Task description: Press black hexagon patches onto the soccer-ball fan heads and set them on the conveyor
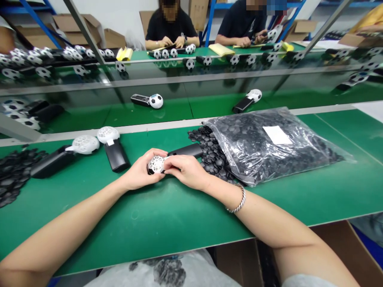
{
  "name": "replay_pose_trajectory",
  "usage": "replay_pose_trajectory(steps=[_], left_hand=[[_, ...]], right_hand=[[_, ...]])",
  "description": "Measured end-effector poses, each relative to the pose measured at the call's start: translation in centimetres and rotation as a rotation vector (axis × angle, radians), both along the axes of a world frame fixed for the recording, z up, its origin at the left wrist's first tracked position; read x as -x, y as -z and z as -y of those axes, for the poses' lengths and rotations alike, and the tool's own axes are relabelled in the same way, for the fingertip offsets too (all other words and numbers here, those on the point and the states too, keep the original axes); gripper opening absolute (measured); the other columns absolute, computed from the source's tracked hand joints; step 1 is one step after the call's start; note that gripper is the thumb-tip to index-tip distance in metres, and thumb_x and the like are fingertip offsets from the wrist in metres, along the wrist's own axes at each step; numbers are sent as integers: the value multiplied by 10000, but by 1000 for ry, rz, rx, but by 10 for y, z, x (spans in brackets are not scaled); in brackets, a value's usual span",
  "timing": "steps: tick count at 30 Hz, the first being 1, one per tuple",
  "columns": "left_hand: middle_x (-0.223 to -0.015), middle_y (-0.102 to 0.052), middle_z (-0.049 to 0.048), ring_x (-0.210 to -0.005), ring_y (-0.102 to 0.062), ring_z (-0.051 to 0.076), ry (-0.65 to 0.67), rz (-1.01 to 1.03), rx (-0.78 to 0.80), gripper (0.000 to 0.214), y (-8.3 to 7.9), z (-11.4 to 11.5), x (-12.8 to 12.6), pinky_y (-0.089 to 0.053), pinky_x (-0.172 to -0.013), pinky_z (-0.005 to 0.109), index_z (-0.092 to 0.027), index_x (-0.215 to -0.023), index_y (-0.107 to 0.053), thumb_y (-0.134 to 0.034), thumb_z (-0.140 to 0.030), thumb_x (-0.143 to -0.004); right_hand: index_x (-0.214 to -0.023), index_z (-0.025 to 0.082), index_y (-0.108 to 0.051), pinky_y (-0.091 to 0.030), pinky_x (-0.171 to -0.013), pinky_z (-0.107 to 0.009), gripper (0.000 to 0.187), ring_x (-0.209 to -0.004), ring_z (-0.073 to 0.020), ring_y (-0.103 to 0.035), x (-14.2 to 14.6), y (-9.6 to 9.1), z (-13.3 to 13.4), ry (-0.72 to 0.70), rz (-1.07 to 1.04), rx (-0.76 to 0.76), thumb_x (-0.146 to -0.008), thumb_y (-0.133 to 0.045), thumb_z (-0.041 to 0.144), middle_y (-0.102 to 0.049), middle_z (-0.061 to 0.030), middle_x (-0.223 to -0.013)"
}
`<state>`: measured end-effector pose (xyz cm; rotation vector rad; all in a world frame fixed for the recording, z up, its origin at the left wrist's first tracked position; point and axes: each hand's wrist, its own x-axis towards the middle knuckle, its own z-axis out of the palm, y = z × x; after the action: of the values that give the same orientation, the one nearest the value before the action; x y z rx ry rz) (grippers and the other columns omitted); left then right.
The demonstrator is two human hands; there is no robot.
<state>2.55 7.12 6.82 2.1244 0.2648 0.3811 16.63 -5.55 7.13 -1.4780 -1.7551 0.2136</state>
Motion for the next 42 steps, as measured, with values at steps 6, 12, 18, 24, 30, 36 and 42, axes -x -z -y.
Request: replay_pose_trajectory(steps=[6,12,18,24,30,36,42], left_hand=[[-1098,-526,71,-1012,-520,211,25,15,16,418,0,-1,-1,-411,-882,354,-188,-1026,-486,-623,-142,-634],[-1040,-545,55,-962,-531,205,-28,19,-2,392,0,7,-3,-417,-850,349,-189,-984,-493,-595,-107,-615],[-987,-566,43,-890,-552,199,-53,2,23,367,-13,3,-15,-438,-792,328,-180,-943,-521,-617,-136,-592],[-922,-588,31,-775,-566,171,-209,37,-150,450,-29,-55,-121,-456,-696,287,-151,-1031,-511,-663,-211,-612],[-1162,-499,169,-1083,-476,247,-297,45,-286,497,-40,-108,-219,-365,-930,356,-65,-1140,-430,-605,-286,-730],[-1029,-530,92,-1044,-444,273,-169,-48,-474,245,-43,-96,-135,-323,-943,410,-165,-891,-564,-628,-282,-686],[-879,-543,61,-831,-502,230,97,-598,-795,182,-40,-88,20,-389,-789,385,-196,-710,-537,-425,-300,-809]], right_hand=[[-744,170,-550,-417,-661,-240,80,-703,-128,-530,-2,-1,-3,56,2,1,-781,-611,208,-590,-8,-715],[-793,172,-544,-419,-660,-229,130,-704,-115,-536,-2,-1,-6,45,-65,117,-743,-657,212,-595,2,-753],[-810,169,-547,-422,-654,-230,115,-724,-120,-529,-12,-11,3,127,-49,87,-783,-610,261,-575,-10,-781],[-909,165,-584,-435,-728,-306,152,-864,-205,-543,-52,-18,25,535,355,240,-822,-552,285,-614,-68,-896],[-1031,125,-603,-435,-755,-326,235,-913,-237,-530,-63,-2,25,562,630,458,-830,-535,226,-619,-120,-1003],[-962,170,-638,-444,-708,-306,193,-895,-221,-540,-70,-3,23,571,514,526,-855,-477,170,-632,-69,-936],[-910,155,-642,-431,-692,-325,204,-871,-243,-546,-64,-10,24,569,557,611,-812,-482,75,-626,-93,-921]])
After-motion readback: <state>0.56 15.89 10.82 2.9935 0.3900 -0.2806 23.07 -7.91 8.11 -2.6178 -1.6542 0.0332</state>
